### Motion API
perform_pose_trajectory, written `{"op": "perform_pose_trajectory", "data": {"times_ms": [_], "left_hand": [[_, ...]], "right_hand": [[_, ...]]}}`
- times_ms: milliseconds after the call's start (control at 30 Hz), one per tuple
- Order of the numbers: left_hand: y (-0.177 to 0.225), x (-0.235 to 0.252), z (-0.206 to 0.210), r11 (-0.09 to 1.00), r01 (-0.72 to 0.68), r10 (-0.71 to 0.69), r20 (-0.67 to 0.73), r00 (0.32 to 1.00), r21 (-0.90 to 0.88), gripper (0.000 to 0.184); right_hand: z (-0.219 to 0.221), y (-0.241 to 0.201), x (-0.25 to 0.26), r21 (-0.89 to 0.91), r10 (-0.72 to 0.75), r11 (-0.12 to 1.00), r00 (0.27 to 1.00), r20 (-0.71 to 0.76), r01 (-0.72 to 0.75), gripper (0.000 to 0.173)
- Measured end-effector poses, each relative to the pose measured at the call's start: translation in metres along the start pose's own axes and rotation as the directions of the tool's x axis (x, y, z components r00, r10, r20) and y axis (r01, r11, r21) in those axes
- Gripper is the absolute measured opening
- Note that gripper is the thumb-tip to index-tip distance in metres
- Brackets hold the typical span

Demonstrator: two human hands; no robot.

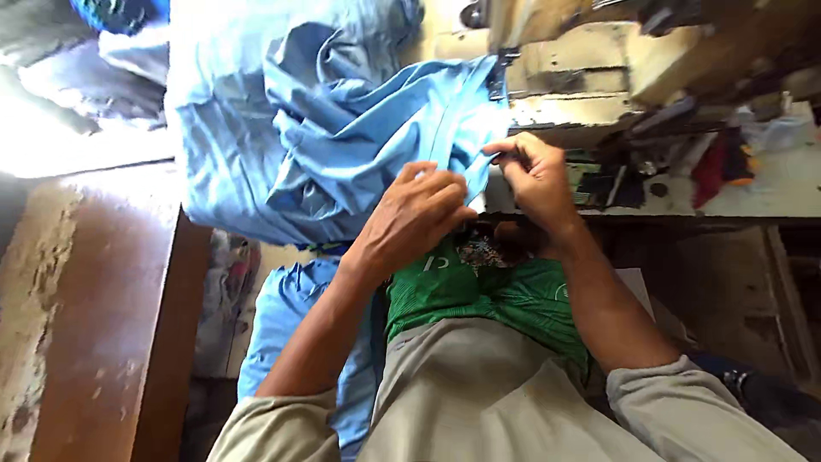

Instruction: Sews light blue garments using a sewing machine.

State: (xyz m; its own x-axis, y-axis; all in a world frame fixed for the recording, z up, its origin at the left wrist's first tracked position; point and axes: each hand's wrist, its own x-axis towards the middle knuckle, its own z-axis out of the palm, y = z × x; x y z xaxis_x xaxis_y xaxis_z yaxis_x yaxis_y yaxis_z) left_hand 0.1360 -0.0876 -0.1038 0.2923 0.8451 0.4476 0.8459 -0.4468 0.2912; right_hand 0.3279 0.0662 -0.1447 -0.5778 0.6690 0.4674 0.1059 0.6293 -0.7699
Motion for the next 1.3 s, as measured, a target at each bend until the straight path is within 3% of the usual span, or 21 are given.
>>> {"op": "perform_pose_trajectory", "data": {"times_ms": [67, 133, 300, 367, 433, 467, 533, 633, 700, 1100, 1200, 1300], "left_hand": [[0.01, 0.003, -0.001, 0.998, -0.052, 0.051, -0.016, 0.999, -0.039, 0.027], [0.013, 0.008, 0.003, 0.994, -0.094, 0.091, -0.068, 0.994, -0.051, 0.025], [0.011, 0.018, 0.028, 0.984, -0.15, 0.131, -0.182, 0.974, -0.093, 0.025], [0.006, 0.023, 0.045, 0.986, -0.154, 0.129, -0.284, 0.95, -0.066, 0.027], [-0.007, 0.027, 0.061, 0.991, -0.115, 0.131, -0.326, 0.936, 0.068, 0.044], [-0.016, 0.029, 0.068, 0.986, -0.088, 0.126, -0.288, 0.949, 0.143, 0.051], [-0.038, 0.032, 0.077, 0.967, -0.045, 0.104, -0.226, 0.969, 0.251, 0.049], [-0.049, 0.037, 0.067, 0.961, -0.03, 0.092, -0.218, 0.972, 0.274, 0.021], [-0.044, 0.041, 0.055, 0.962, -0.057, 0.104, -0.169, 0.98, 0.267, 0.013], [-0.058, 0.069, 0.026, 0.936, -0.13, 0.161, -0.07, 0.984, 0.326, 0.017], [-0.059, 0.071, 0.018, 0.937, -0.143, 0.162, -0.033, 0.986, 0.319, 0.013], [-0.063, 0.081, 0.023, 0.932, -0.054, 0.086, -0.074, 0.994, 0.359, 0.008]], "right_hand": [[-0.005, -0.012, -0.013, -0.175, -0.086, 0.981, 0.996, 0.008, 0.086, 0.026], [-0.011, -0.019, -0.024, -0.219, -0.153, 0.963, 0.987, 0.045, 0.159, 0.024], [-0.018, -0.006, -0.029, -0.001, -0.213, 0.976, 0.962, 0.173, 0.217, 0.014], [-0.015, 0.002, -0.037, 0.055, -0.205, 0.979, 0.967, 0.151, 0.199, 0.014], [-0.011, 0.004, -0.048, 0.066, -0.148, 0.987, 0.987, 0.063, 0.144, 0.013], [-0.009, 0.004, -0.053, 0.068, -0.116, 0.991, 0.993, 0.004, 0.115, 0.012], [-0.006, 0.001, -0.061, 0.086, -0.069, 0.993, 0.994, -0.08, 0.076, 0.011], [-0.002, -0.002, -0.067, 0.14, -0.01, 0.99, 0.991, -0.136, 0.029, 0.012], [-0.001, -0.005, -0.068, 0.175, 0.032, 0.985, 0.988, -0.148, -0.005, 0.012], [0.009, 0.004, -0.027, 0.259, 0.181, 0.958, 0.963, -0.202, -0.125, 0.011], [0.008, 0.013, -0.017, 0.233, 0.149, 0.967, 0.969, -0.199, -0.101, 0.012], [0.008, 0.03, -0.008, 0.183, 0.047, 0.983, 0.967, -0.251, 0.0, 0.013]]}}
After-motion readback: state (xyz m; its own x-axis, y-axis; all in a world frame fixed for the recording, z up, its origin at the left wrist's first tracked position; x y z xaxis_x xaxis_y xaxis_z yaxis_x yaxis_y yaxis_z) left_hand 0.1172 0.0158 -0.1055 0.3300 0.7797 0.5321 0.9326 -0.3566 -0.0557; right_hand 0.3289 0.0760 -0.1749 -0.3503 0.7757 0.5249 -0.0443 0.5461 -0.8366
